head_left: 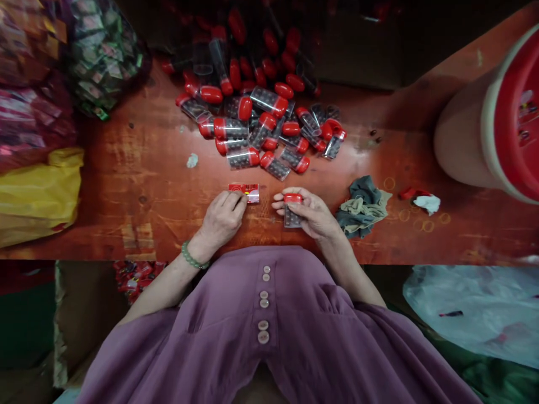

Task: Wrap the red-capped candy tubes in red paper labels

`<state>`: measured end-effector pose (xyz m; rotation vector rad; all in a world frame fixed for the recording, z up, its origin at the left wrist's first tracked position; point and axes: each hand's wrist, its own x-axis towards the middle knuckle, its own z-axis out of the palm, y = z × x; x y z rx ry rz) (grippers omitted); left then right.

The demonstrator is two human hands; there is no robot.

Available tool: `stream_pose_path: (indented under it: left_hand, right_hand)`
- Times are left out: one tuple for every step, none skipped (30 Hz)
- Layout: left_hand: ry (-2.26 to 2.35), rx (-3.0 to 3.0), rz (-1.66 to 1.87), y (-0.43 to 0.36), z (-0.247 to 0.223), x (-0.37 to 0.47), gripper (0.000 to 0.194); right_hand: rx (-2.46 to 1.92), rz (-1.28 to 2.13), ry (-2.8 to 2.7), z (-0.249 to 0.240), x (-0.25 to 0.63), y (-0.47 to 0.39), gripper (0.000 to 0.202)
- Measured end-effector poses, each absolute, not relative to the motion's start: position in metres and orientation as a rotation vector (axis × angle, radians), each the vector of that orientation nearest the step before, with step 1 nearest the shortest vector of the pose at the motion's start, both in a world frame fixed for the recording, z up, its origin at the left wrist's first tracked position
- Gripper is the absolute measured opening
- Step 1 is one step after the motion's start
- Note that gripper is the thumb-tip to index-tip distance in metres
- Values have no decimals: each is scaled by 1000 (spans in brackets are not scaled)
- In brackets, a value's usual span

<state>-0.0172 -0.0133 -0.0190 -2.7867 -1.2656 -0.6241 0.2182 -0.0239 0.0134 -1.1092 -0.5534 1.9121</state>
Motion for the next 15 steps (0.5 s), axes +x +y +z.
stream_pose_path:
  left_hand:
    - [-1270,-2796,-621,-19,-19,-21,29]
    - [-1281,-2804,-623,-25,-18,-24,28]
    - [-1296,-2810,-628,-31,-18,-27,28]
    - [-1311,-2815,-635,-36,-17,-29,27]
    - [-1330,-2817,-642,-40,-15,-30,25]
    - [-1350,-2819,-648,-44,-14,-31,23]
    - [-1371,-2824,-657,-46,-12,-31,21]
    - [-1395,-2830,-672,-48,-10,-31,20]
    - [-1427,-2838,-693,-49,-8,-30,19]
    - [-1469,-2846,-721,-48,-7,-30,18]
    - [-1516,-2853,-753,-47,-5,-29,17]
    - [-1559,-2858,-782,-46,-4,-29,17]
    - [-1595,-2860,-801,-45,-3,-29,17]
    - [-1620,-2860,-806,-44,-3,-28,18]
    - [-1632,-2855,-795,-42,-3,-28,18]
  right_hand:
    - [-1108,1949,-538,14,218,-27,40]
    - [-1109,1984,-521,15,218,-30,42]
    - [-1113,2014,-507,15,217,-33,45]
    - [-1119,2037,-498,14,217,-35,49]
    - [-1131,2053,-499,14,216,-37,51]
    - [-1146,2058,-511,13,215,-39,51]
    - [-1164,2049,-531,12,213,-40,50]
    - [-1187,2034,-557,11,212,-41,48]
    - [-1213,2015,-588,11,210,-41,45]
    - [-1241,1994,-622,10,209,-41,43]
    - [-1266,1971,-655,10,207,-41,41]
    - [-1284,1953,-686,9,206,-41,39]
    - [-1296,1940,-713,9,205,-41,38]
    - [-1299,1932,-734,8,204,-41,37]
    - [-1299,1927,-748,8,203,-42,37]
